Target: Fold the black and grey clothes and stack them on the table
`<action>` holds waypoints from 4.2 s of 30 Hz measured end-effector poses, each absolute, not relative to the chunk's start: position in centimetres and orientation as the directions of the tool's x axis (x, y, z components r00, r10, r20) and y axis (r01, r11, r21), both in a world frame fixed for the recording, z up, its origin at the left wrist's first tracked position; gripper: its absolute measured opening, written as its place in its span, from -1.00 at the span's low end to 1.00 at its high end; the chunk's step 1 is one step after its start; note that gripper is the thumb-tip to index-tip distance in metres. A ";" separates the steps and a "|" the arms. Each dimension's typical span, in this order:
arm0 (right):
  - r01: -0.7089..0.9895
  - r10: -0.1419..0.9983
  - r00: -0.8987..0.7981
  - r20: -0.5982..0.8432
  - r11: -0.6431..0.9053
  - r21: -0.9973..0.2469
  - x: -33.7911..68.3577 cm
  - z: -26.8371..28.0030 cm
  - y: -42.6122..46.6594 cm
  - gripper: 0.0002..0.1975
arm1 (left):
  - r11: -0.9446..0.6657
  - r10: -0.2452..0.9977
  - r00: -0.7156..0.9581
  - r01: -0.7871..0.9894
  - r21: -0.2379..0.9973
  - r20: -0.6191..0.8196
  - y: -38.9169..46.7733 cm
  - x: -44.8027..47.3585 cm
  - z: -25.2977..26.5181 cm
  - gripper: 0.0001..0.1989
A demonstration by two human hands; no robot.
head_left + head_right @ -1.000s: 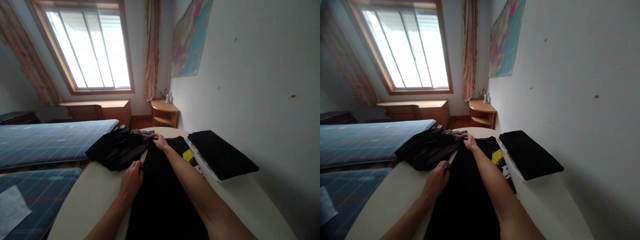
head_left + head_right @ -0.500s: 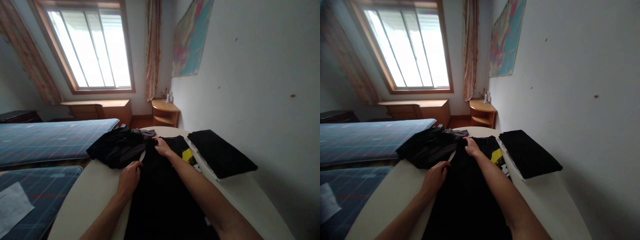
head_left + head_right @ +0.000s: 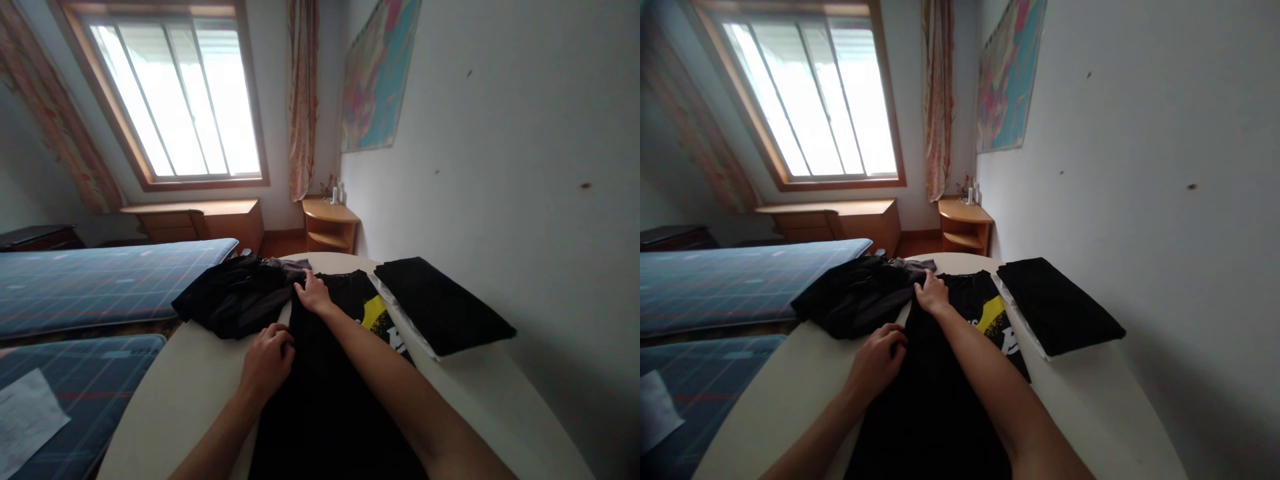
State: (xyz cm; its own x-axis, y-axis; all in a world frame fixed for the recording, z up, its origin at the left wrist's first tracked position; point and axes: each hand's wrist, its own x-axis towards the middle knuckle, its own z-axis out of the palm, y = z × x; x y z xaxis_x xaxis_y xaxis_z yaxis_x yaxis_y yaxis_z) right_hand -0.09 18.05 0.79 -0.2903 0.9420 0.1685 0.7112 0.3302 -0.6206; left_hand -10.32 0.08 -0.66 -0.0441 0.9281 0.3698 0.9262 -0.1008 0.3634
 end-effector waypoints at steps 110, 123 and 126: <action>0.775 0.817 -0.546 0.185 0.577 -0.257 8.0 -0.4 13.5 -0.39 | 0.157 0.980 -0.187 0.933 0.322 0.064 -1.5 -11.9 0.3 -0.65; 0.293 0.353 -0.926 0.136 0.897 -0.332 10.0 -1.6 -5.5 -0.22 | -0.086 0.944 -0.089 0.863 0.497 0.318 0.4 -14.9 -1.6 -0.69; 0.157 0.203 -0.955 0.216 0.965 -0.211 9.4 -4.6 -7.7 -0.47 | -0.096 0.937 -0.075 0.883 0.459 0.340 0.8 -14.6 -1.8 -0.71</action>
